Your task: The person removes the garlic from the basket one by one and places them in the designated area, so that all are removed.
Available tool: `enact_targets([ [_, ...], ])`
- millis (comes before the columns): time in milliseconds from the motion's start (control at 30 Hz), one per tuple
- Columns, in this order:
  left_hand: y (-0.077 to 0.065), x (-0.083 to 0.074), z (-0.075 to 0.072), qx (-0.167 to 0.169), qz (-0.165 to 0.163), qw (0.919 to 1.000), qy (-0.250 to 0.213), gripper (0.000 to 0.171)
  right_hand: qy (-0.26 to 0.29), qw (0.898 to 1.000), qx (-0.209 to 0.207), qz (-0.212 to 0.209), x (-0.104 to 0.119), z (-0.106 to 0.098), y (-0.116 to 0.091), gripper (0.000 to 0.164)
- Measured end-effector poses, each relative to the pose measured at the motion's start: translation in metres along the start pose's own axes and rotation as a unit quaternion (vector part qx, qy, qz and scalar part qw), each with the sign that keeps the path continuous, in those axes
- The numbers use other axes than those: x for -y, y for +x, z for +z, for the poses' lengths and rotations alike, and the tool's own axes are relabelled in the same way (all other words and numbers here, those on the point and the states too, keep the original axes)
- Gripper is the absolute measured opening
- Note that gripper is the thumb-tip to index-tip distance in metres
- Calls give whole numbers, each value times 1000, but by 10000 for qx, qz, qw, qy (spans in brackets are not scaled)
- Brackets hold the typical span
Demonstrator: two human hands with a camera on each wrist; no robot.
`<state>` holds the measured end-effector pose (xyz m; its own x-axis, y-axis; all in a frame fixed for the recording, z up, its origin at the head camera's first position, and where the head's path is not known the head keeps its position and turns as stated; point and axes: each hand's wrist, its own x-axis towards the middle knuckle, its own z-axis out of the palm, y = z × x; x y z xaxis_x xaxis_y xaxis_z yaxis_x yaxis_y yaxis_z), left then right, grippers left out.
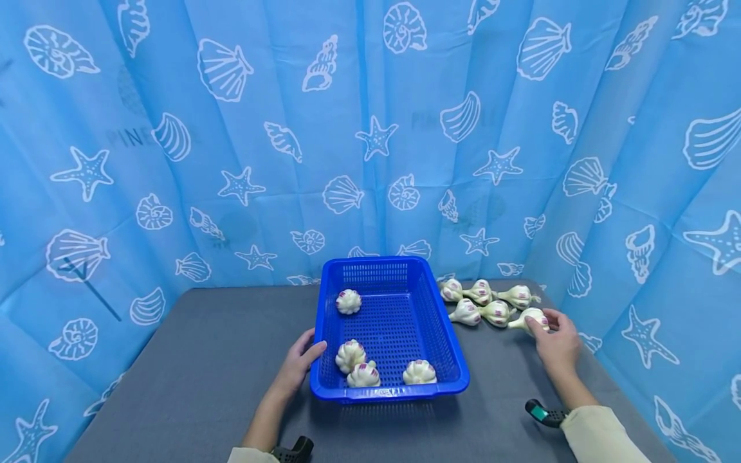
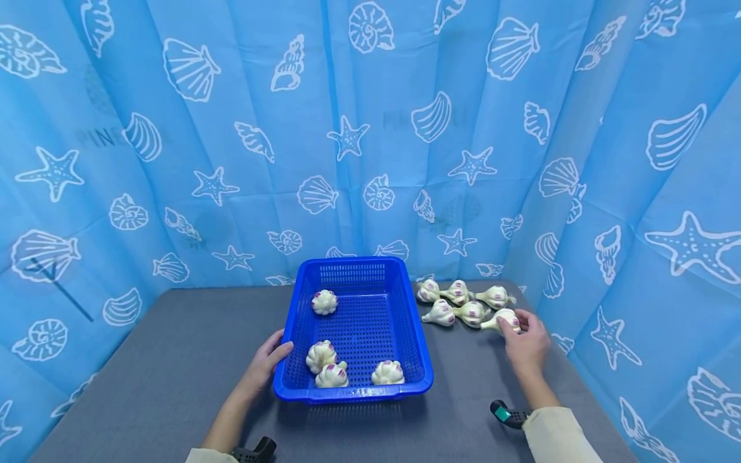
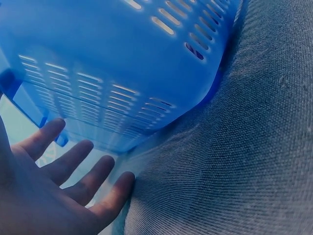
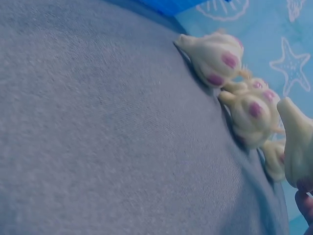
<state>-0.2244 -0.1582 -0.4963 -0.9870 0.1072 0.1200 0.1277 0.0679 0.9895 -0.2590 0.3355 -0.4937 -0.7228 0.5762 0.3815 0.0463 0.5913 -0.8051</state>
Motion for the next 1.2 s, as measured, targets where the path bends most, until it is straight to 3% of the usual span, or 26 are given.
enact_targets([
  [767,0,0,0,39,-5,10000,21,51,-611,9967,312,429,-25,11,26,57],
  [1200,0,0,-1,24,-8,10000,37,50,-773,9941,745,146,-23,15,27,55],
])
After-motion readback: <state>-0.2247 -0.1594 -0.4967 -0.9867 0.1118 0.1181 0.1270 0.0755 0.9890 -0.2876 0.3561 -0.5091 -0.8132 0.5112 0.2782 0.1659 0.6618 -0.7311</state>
